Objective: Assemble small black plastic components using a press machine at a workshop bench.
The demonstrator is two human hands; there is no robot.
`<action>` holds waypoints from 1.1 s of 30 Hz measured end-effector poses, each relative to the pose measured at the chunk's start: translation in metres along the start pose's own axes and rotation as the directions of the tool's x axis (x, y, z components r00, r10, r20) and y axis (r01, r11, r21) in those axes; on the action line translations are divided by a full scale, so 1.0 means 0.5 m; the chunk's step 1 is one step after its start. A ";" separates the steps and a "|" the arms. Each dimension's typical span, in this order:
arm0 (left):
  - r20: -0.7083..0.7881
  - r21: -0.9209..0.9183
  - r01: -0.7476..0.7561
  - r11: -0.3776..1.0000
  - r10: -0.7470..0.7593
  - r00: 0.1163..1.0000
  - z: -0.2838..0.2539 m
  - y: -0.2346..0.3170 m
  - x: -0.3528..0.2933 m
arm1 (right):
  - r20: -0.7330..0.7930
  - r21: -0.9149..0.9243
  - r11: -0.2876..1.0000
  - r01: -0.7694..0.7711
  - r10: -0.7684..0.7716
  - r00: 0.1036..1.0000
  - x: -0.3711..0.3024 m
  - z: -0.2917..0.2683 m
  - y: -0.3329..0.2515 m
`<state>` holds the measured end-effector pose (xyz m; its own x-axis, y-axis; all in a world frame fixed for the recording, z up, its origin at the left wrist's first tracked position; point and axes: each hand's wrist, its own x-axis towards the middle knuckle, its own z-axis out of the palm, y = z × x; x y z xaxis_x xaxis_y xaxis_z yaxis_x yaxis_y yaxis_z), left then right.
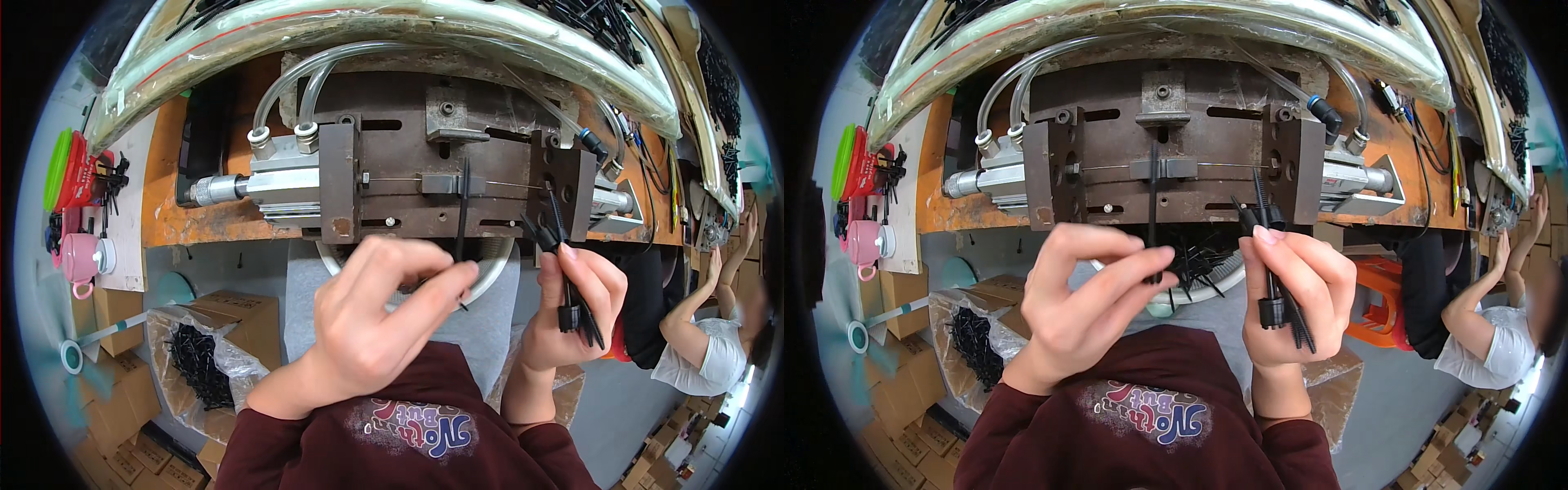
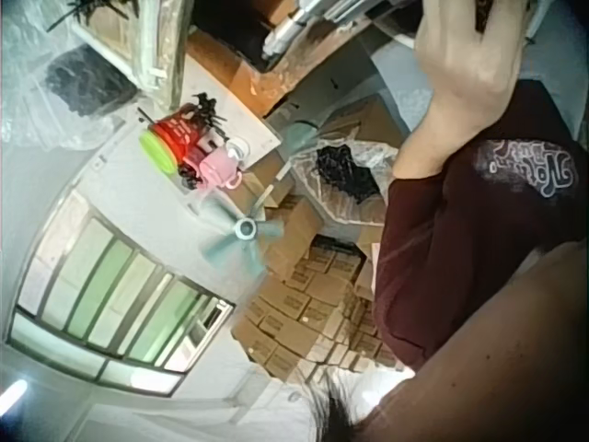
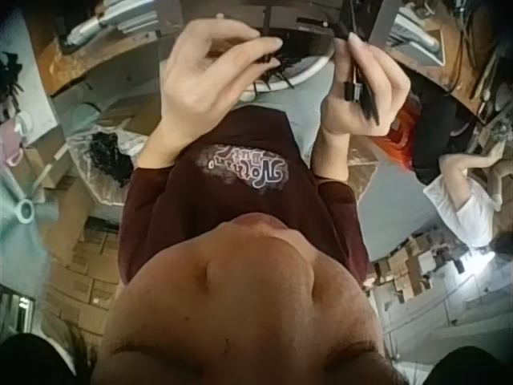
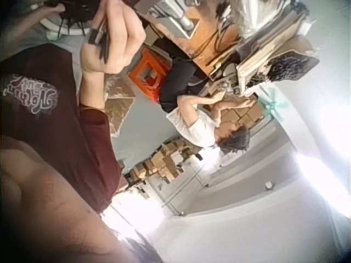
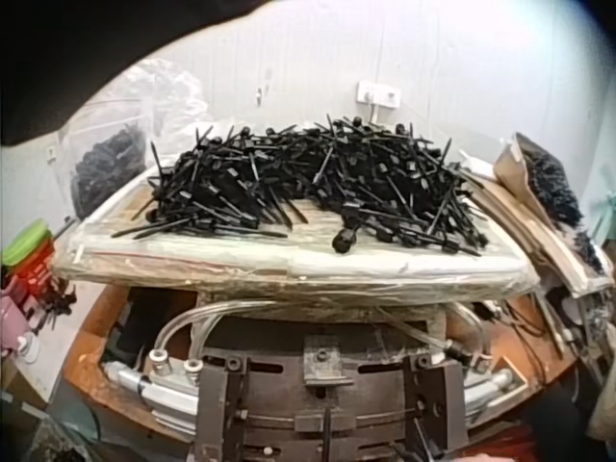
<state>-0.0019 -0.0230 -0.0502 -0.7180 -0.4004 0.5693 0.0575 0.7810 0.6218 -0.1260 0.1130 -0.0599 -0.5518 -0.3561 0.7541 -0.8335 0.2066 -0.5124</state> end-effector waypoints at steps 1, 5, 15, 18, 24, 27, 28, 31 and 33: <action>-0.013 0.066 -0.017 0.998 0.018 1.000 0.009 -0.007 0.001 | 0.008 0.005 1.000 -0.009 0.009 1.000 -0.002 -0.002 -0.001; 0.026 0.316 -0.146 0.938 0.145 0.989 0.037 -0.030 -0.001 | 0.042 -0.011 1.000 0.002 -0.002 0.999 -0.003 -0.009 -0.004; 0.098 0.394 -0.115 0.912 0.083 0.992 0.042 -0.015 0.019 | 0.054 -0.038 0.998 0.057 -0.055 0.997 0.001 -0.011 -0.010; 0.103 0.384 -0.096 0.918 0.061 0.993 0.038 -0.015 0.017 | 0.054 -0.053 0.996 0.076 -0.073 0.996 -0.001 -0.015 -0.010; 0.144 0.165 -0.087 0.983 0.063 0.988 0.015 -0.013 0.024 | 0.099 -0.121 0.986 0.114 -0.102 0.990 -0.005 -0.015 -0.027; 0.074 -0.345 -0.062 0.937 0.093 0.993 0.005 0.015 0.008 | 0.163 -0.042 0.974 0.221 -0.211 0.964 -0.010 -0.008 -0.019; 0.070 -0.384 -0.062 0.921 0.095 0.993 0.007 0.023 0.006 | 0.192 -0.008 0.975 0.222 -0.216 0.957 -0.012 -0.005 -0.024; 0.089 -0.372 -0.048 0.927 0.087 0.992 0.002 0.016 0.006 | 0.211 0.013 0.972 0.235 -0.232 0.950 -0.008 0.001 -0.030; 0.101 -0.328 -0.045 0.944 0.083 0.991 -0.009 0.019 0.010 | 0.143 0.002 0.983 0.186 -0.184 0.972 -0.004 0.007 -0.029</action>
<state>-0.0019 -0.0200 -0.0391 -0.7769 -0.2843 0.5618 0.3141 0.5982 0.7372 -0.1127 0.1077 -0.0554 -0.3795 -0.5150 0.7686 -0.9214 0.1355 -0.3641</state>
